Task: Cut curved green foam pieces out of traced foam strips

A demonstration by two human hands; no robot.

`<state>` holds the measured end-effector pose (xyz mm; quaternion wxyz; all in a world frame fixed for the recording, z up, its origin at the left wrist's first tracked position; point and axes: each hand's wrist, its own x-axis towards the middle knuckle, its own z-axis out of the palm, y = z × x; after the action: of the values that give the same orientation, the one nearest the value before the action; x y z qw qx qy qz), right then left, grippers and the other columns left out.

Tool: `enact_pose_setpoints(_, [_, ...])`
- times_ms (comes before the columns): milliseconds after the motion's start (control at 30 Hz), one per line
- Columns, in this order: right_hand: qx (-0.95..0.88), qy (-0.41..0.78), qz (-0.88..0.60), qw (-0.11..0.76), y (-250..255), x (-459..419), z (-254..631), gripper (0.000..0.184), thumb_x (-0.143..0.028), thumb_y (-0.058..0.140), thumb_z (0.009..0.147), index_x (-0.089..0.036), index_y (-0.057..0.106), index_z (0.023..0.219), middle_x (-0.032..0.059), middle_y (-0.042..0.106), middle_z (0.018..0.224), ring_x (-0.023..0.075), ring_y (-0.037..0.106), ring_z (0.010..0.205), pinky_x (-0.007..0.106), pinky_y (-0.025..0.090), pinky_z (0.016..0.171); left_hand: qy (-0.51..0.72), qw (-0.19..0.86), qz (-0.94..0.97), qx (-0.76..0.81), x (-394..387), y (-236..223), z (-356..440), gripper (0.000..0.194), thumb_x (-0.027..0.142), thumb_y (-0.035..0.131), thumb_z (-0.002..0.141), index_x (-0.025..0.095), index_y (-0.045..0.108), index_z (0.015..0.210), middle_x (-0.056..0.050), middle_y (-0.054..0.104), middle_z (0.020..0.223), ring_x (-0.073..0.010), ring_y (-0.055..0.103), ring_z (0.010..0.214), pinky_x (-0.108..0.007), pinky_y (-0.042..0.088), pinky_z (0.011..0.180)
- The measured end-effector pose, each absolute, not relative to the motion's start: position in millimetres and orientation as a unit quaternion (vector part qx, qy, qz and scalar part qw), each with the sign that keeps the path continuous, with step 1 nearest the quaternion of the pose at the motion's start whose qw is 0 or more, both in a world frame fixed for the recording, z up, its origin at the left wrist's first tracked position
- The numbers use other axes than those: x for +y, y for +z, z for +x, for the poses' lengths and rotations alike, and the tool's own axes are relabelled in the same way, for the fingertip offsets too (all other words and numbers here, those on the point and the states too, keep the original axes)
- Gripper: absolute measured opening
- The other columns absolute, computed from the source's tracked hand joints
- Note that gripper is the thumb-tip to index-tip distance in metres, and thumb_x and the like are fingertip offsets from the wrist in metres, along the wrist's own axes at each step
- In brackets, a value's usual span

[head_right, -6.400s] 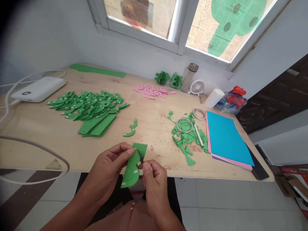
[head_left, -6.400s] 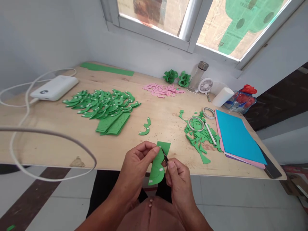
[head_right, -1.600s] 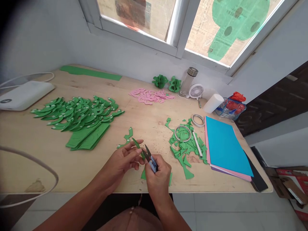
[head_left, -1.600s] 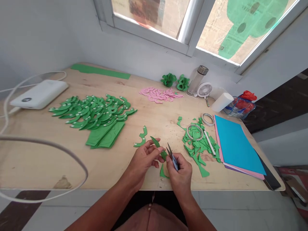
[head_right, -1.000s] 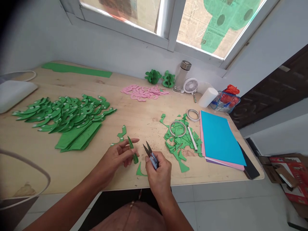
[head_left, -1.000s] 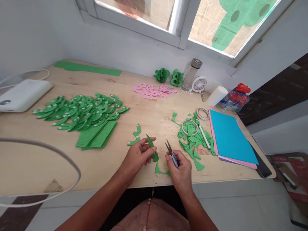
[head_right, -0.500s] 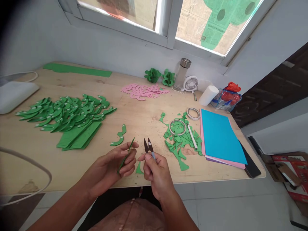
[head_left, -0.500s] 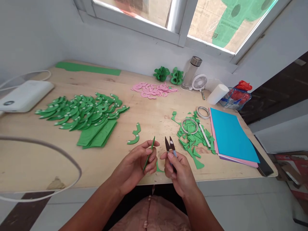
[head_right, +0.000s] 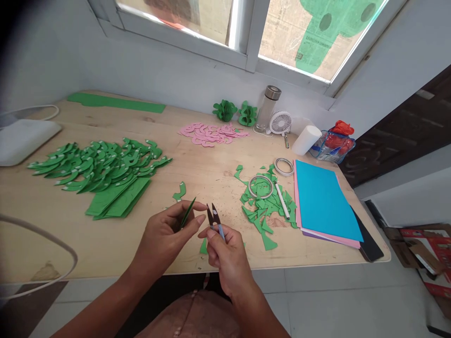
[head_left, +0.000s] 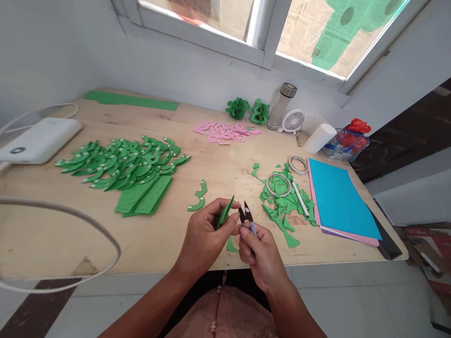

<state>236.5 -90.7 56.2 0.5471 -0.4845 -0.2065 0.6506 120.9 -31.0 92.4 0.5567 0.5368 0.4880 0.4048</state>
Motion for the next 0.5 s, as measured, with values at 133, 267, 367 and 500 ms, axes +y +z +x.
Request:
enact_pose_setpoints(133, [-0.199, 0.654, -0.478, 0.552, 54.6, -90.7, 236.0, 0.036, -0.046, 0.075, 0.071, -0.018, 0.053, 0.066, -0.0097, 0.035, 0.048, 0.0048, 0.016, 0.043, 0.021, 0.009, 0.040, 0.409, 0.430, 0.651, 0.474, -34.3, 83.6, 124.5, 0.014, 0.025, 0.058, 0.080, 0.021, 0.068, 0.088, 0.000, 0.070, 0.075, -0.0156, 0.064, 0.067, -0.026, 0.047, 0.064])
enact_pose_setpoints(267, [-0.197, 0.656, -0.476, 0.552, 55.9, -90.0, 234.9, 0.041, -0.047, 0.075, 0.069, -0.019, 0.047, 0.062, -0.0101, 0.035, 0.047, 0.0045, 0.016, 0.043, 0.022, 0.008, 0.040, 0.422, 0.323, 0.726, 0.437, -36.4, 73.7, 123.9, 0.019, 0.019, 0.057, 0.082, 0.019, 0.068, 0.098, -0.004, 0.074, 0.090, -0.0170, 0.068, 0.079, -0.025, 0.049, 0.073])
enact_pose_setpoints(367, [-0.205, 0.658, -0.478, 0.544, 56.7, -89.8, 234.1, 0.042, -0.049, 0.074, 0.069, -0.019, 0.045, 0.062, -0.0104, 0.034, 0.046, 0.0043, 0.016, 0.042, 0.022, 0.008, 0.040, 0.424, 0.304, 0.739, 0.426, -37.0, 70.5, 122.6, 0.019, 0.018, 0.056, 0.083, 0.018, 0.068, 0.098, -0.005, 0.074, 0.088, -0.0169, 0.068, 0.078, -0.025, 0.049, 0.073])
enact_pose_setpoints(500, [-0.212, 0.661, -0.486, 0.531, 55.4, -90.1, 233.6, 0.042, -0.050, 0.072, 0.070, -0.020, 0.044, 0.064, -0.0106, 0.033, 0.047, 0.0043, 0.017, 0.042, 0.022, 0.008, 0.041, 0.409, 0.323, 0.725, 0.450, -36.3, 70.7, 121.7, 0.017, 0.022, 0.057, 0.083, 0.020, 0.069, 0.094, -0.003, 0.075, 0.086, -0.0173, 0.068, 0.075, -0.025, 0.049, 0.071])
